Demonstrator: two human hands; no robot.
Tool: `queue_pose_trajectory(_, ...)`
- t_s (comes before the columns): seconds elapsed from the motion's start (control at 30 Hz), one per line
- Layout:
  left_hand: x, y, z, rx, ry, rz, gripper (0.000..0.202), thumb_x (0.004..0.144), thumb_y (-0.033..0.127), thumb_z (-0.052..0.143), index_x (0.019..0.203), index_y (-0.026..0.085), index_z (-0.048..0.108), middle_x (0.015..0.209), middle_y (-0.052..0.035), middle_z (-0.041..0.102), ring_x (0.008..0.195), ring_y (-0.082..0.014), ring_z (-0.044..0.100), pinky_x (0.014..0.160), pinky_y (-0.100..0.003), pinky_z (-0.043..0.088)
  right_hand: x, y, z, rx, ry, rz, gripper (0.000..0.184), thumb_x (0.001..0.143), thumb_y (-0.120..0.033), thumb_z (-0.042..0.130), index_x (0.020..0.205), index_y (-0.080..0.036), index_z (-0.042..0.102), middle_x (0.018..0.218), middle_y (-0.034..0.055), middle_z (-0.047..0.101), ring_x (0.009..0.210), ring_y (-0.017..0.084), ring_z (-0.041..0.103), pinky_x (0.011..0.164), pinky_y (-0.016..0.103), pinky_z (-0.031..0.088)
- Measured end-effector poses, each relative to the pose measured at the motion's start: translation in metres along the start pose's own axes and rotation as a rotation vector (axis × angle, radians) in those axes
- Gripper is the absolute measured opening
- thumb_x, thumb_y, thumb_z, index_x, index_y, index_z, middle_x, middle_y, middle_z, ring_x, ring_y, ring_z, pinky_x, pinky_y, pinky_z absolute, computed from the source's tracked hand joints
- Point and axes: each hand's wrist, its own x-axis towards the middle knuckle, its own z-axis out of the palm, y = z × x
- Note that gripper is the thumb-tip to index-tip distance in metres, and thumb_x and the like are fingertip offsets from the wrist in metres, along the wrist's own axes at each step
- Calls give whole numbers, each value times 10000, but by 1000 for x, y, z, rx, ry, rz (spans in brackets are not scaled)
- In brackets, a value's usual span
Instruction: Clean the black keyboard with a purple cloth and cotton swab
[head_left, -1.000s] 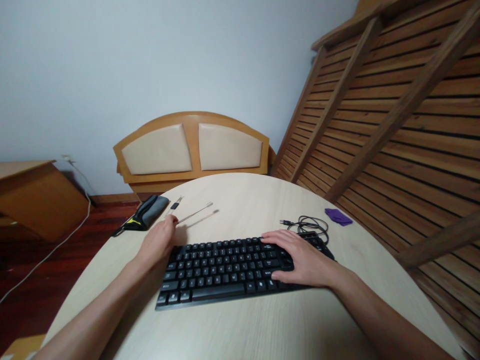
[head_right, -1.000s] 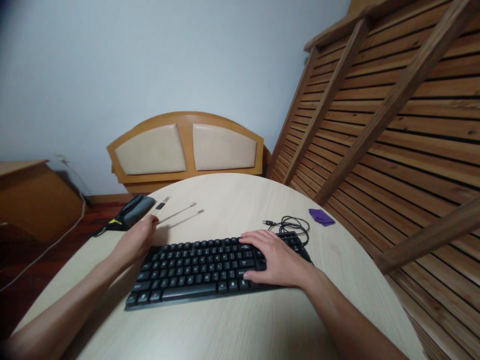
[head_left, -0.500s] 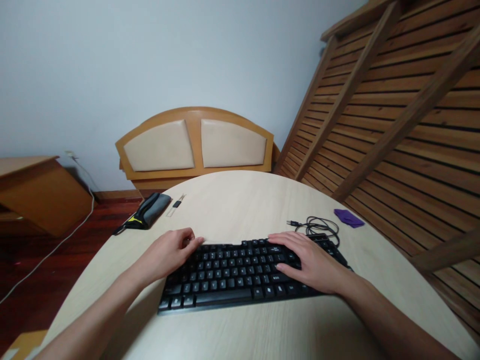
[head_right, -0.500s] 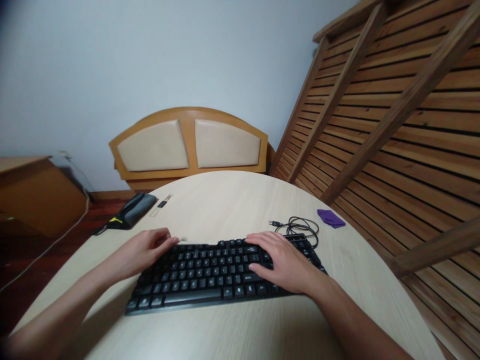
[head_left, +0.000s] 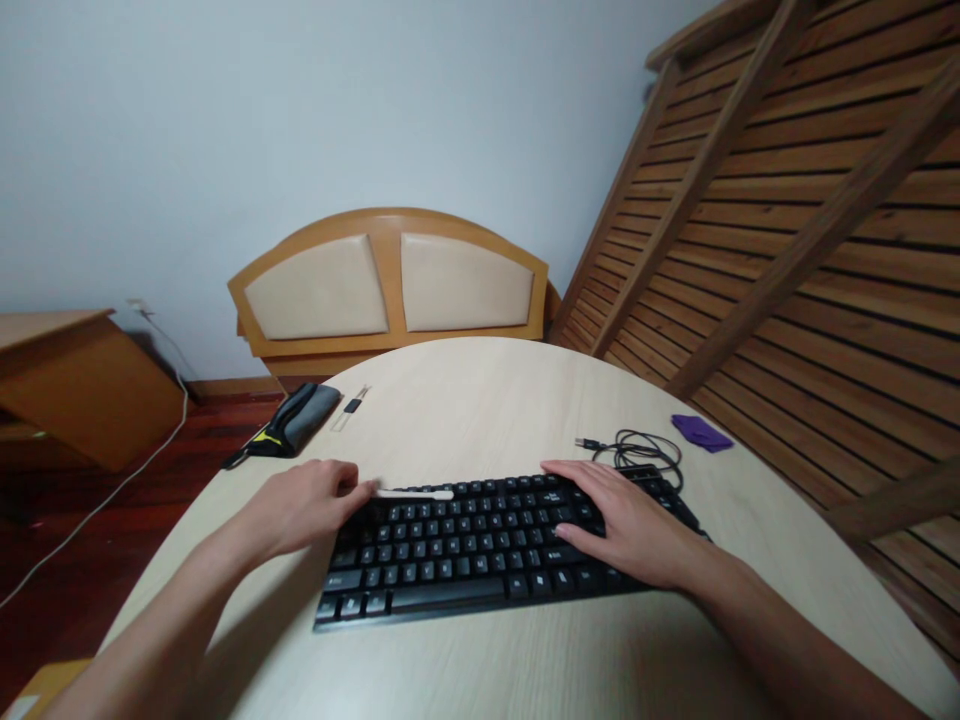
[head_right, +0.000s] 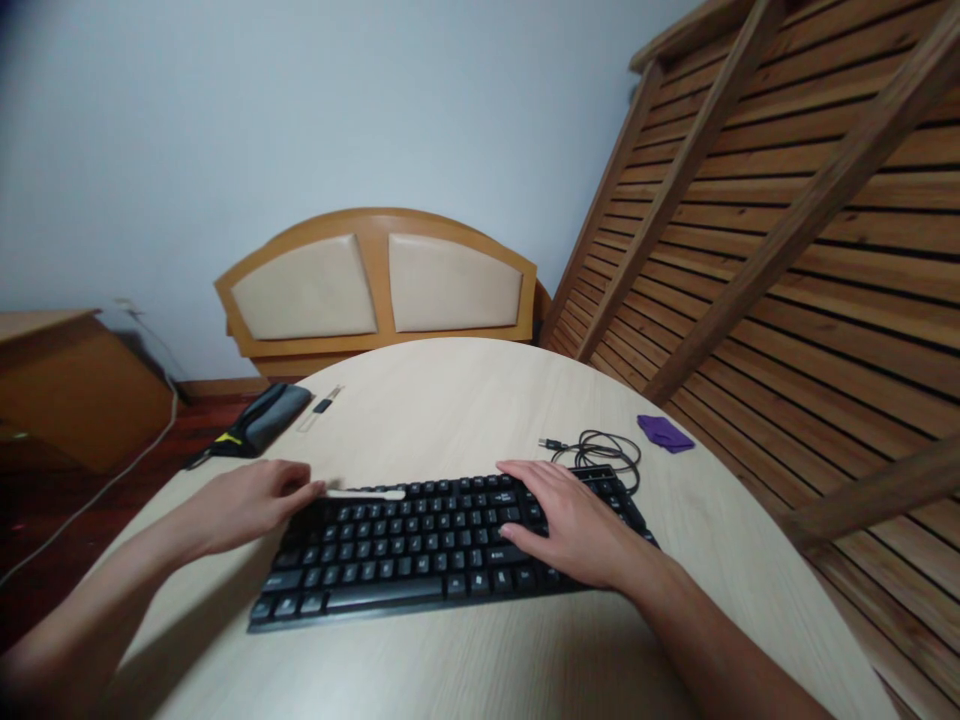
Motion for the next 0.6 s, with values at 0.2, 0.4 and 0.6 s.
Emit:
queue_pose_trajectory(0.2,0,3,5,27,23,60,513,911,647,364,767,232,628,801,-79,724,760,-278,670,611,-324,380,0,-2,-1,-16,-23,23,605,925,-489,610,1452,-234,458,1398,126,599,1266,310,565,1077,512,450)
queue_pose_trajectory(0.4,-2,19,14,-19,55,135,519,951,642,345,808,238,639,789,-64,723,763,-268,667,623,-322,374,0,-2,-1,3,-13,11,592,917,-476,625,1441,-246,473,1394,112,605,1265,306,564,1082,507,445)
queue_pose_trajectory(0.6,-3,20,14,-29,77,157,512,958,638,356,807,243,645,784,-53,719,762,-259,663,628,-313,376,1,-3,-2,6,-6,-26,519,927,-453,618,1393,-247,518,1386,106,615,1259,296,570,1088,497,438)
